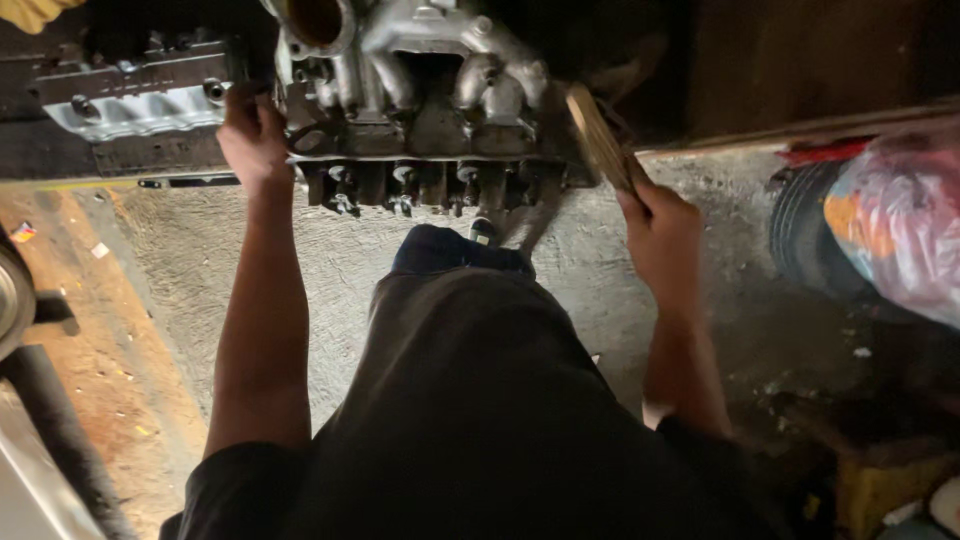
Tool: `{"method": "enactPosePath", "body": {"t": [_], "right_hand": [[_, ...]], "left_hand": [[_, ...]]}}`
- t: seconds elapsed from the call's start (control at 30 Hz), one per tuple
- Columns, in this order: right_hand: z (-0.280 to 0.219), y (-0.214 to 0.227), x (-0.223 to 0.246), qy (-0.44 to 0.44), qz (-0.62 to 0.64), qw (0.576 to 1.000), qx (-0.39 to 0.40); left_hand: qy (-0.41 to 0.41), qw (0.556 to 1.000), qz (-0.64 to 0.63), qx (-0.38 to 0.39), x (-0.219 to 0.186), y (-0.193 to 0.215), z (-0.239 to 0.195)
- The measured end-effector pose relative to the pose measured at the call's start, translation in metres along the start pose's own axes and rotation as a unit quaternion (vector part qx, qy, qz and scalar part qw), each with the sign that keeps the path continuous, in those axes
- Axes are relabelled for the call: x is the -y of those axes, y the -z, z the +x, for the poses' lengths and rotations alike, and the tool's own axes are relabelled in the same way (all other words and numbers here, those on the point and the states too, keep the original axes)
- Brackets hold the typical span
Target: The person scrubs a disassembled engine block with a wire brush, focusing on the intake manifold and cylinder head areas. The person holds the engine steady with one hand while scrubbing with the other, occasionally repositioning the engine to access different surfaces.
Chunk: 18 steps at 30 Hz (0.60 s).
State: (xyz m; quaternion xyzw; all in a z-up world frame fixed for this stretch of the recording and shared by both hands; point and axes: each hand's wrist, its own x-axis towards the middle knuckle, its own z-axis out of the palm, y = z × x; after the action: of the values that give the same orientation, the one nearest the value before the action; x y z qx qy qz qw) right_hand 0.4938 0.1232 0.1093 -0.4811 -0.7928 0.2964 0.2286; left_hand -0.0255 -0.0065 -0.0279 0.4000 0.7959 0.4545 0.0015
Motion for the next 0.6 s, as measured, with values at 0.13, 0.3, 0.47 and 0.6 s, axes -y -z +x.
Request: {"method": "enactPosePath", "body": {"t": [0.13, 0.3, 0.47, 0.6], "right_hand": [[-0.010, 0.012, -0.004, -0.114, 0.041, 0.992, 0.031], [0.005, -0.007, -0.020, -0.118, 0.033, 0.992, -0.007], [0.016, -0.035, -0.025, -0.031, 0.006, 0.998, -0.061], [0.001, -0.026, -0.019, -0.081, -0.012, 0.996, -0.025]], "left_hand": [[0.049, 0.998, 0.036, 0.016, 0.002, -0.003, 0.002], [0.035, 0.999, 0.029, 0.011, -0.005, -0.002, -0.003], [0.071, 0.997, 0.043, 0.011, -0.026, 0.000, 0.000], [0.086, 0.994, 0.064, 0.002, -0.038, 0.003, -0.003]]}}
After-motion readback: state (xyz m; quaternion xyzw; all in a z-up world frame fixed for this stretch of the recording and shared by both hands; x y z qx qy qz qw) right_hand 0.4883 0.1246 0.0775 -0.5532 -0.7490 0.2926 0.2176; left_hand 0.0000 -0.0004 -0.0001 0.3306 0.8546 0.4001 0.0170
